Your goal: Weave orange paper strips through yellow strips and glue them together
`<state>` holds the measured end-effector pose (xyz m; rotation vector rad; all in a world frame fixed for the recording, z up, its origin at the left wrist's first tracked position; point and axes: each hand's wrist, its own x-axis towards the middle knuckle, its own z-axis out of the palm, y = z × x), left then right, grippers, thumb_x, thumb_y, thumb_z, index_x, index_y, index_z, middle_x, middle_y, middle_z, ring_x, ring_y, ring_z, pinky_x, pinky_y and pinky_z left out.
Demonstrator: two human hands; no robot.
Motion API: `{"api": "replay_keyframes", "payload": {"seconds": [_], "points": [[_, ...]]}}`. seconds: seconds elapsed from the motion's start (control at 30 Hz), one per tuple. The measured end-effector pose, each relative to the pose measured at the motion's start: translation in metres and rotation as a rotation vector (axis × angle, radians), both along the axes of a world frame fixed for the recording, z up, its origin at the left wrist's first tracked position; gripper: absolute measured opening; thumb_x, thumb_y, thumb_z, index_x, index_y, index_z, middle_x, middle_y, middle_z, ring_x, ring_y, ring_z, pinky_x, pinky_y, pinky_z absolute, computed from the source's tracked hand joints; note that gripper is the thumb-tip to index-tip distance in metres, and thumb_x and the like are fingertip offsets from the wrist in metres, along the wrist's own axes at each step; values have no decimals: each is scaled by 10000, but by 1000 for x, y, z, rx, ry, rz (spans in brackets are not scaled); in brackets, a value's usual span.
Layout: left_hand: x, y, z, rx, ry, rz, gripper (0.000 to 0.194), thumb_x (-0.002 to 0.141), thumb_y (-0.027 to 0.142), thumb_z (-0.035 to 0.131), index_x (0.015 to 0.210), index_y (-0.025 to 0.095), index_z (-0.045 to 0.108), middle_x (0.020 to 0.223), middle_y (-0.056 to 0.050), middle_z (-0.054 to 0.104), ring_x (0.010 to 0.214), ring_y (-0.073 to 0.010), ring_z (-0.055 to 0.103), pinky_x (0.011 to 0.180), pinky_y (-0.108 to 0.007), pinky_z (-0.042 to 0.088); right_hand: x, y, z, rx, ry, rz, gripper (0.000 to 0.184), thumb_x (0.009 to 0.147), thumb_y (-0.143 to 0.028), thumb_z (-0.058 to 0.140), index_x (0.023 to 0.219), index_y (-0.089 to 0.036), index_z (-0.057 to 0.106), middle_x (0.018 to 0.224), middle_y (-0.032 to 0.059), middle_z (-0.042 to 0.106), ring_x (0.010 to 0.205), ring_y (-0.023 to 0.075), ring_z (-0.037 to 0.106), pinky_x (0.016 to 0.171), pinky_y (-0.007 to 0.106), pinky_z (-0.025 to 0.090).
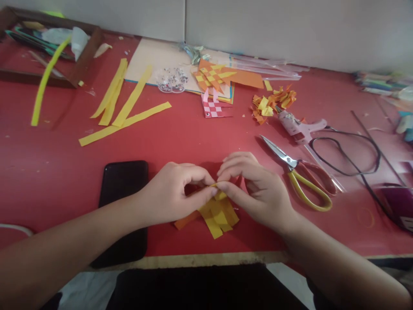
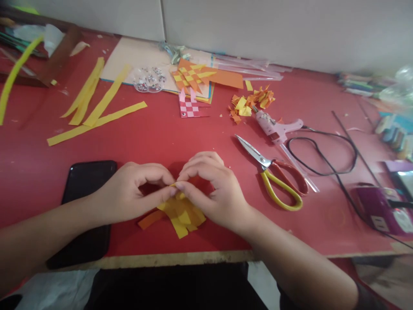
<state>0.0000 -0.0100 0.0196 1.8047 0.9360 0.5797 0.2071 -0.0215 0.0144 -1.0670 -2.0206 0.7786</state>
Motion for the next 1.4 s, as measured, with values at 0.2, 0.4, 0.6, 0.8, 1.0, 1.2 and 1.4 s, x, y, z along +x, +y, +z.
{"api": "replay_keyframes", "payload": {"seconds": [0.2,0.4,0.6,0.8,1.0,1.2,1.4], "points": [[0,4,1,-222,-146,246,174,888,318,661,795,175,694,732,23,715,645,-87,648,569,-161,483,-1,-2,2,375,-164,-204,100,824,-228,711,870,-206,624,843,37,655,805,194,621,780,383,468],[0,7,0,-412,-306,297,167,888,336,680,829,180,686,698,45,689,549,-51,590,516,-140,463,-1,1,-2,383,-200,-221,142,834,-234,717,942,-195,634,858,34,693,785,187,637,764,369,468],[0,6,-2,-472,-332,228,177,929,340,629,854,179,638,696,55,666,536,-36,563,493,-127,426,-2,0,-2,322,-154,-156,91,850,-155,690,930,-191,668,837,19,683,759,149,623,758,344,464],[-1,5,-3,-455,-271,209,206,921,373,631,851,179,619,684,53,637,544,-43,542,488,-135,400,-1,0,1,142,-100,-109,82,845,-171,702,911,-204,666,827,2,659,783,134,601,741,314,472],[0,5,-3,-430,-180,187,227,888,391,663,830,175,626,634,53,582,537,-58,493,473,-152,352,1,3,0,-55,-86,-70,96,840,-254,715,838,-208,631,830,1,636,792,148,602,753,325,480],[0,7,-2,-492,-268,229,229,908,391,630,815,187,583,654,57,582,539,-69,509,489,-172,383,3,0,-7,-106,38,-141,160,873,-254,673,1023,-224,627,880,9,636,817,149,615,754,311,514],[0,10,-1,-505,-259,301,272,905,429,621,804,181,573,694,36,597,580,-93,546,549,-207,427,0,0,-4,191,-86,-175,86,835,-182,690,872,-212,618,798,2,679,731,144,631,670,289,532]]}}
